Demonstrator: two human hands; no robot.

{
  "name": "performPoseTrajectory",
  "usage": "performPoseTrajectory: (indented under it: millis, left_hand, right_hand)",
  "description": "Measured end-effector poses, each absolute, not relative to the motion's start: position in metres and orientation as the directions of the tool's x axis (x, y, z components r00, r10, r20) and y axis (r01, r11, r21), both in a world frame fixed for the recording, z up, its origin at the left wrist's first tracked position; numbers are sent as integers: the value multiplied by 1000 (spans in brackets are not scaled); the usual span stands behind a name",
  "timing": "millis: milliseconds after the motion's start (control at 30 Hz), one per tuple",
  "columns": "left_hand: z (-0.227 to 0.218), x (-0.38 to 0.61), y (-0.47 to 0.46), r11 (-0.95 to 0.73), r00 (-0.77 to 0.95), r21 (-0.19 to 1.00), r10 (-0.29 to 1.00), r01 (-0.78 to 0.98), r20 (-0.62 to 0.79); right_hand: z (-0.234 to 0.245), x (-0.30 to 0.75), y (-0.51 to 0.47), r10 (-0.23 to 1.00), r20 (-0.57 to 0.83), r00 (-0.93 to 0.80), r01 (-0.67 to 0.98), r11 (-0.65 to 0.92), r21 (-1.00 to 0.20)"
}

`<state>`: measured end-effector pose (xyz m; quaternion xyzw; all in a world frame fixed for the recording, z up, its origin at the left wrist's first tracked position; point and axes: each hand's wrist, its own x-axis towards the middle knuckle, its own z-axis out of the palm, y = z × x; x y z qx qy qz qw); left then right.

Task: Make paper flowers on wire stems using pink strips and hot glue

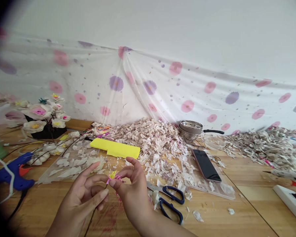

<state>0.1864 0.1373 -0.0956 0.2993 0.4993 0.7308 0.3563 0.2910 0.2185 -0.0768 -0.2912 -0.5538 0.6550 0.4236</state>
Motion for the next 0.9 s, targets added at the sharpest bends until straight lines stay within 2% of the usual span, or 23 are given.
performPoseTrajectory:
  millis: [133,267,567,900]
  left_hand:
    - [-94,186,135,-208,-638,976,760,-60,123]
    - [-98,182,136,-174,-621,985,772,-5,133]
    - [-99,179,139,-179,-618,980,781,-86,88]
    - [-98,179,142,-184,-593,948,805,-261,-7]
  right_hand:
    - [-84,288,220,879,116,-462,-236,3,-972]
    - [-89,286,223,877,139,-461,-266,13,-964]
    - [-93,286,223,871,198,-449,-253,88,-963]
    - [-94,288,224,853,261,-452,-180,200,-963]
